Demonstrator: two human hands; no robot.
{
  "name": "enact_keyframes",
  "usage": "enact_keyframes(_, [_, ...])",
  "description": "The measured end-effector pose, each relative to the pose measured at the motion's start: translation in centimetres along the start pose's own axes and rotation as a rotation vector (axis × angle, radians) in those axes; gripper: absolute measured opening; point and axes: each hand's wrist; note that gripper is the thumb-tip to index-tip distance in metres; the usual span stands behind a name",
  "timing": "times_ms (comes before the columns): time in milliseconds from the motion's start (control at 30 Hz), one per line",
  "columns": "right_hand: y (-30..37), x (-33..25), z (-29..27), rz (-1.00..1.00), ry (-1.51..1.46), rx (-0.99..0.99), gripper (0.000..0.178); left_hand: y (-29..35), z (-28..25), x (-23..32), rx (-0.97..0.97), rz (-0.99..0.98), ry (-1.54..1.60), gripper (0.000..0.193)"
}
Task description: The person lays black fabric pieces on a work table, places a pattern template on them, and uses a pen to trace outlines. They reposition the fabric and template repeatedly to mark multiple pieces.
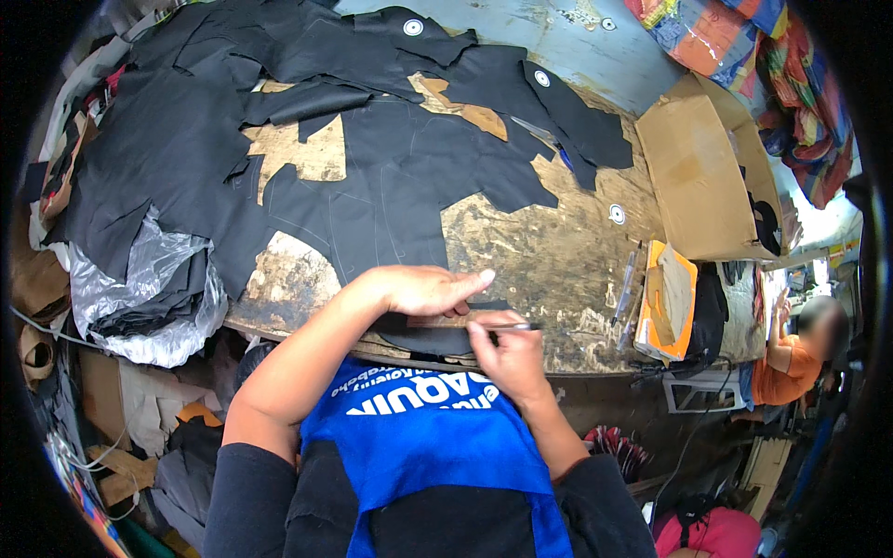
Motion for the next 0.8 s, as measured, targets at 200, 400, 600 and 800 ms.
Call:
enact_keyframes(200, [0.6,0.9,-1.5,0.017,0.104,0.079,0.008,2.0,5.2,0.4,0.283,0.091,-0.458,0.068])
enact_keyframes(400, [0.6,1.3,-2.1,0.122,0.179,0.094,0.013,2.6,9.8,-1.8,0.484,0.245,-0.724,0.067])
enact_keyframes(600, [-0.2,0.8,-0.1,0.334,-0.533,0.031,0.011,2.4,10.7,-3.1,0.506,0.252,-0.705,0.072])
enact_keyframes(800, [-2.4,-0.3,3.3,0.158,-0.360,-0.184,0.013,2.4,10.5,-3.1,0.409,0.176,-0.721,0.072])
Point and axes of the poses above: each hand's wrist, its own y-axis away from the middle knuckle, its own z-axis out of the palm, x = y × z
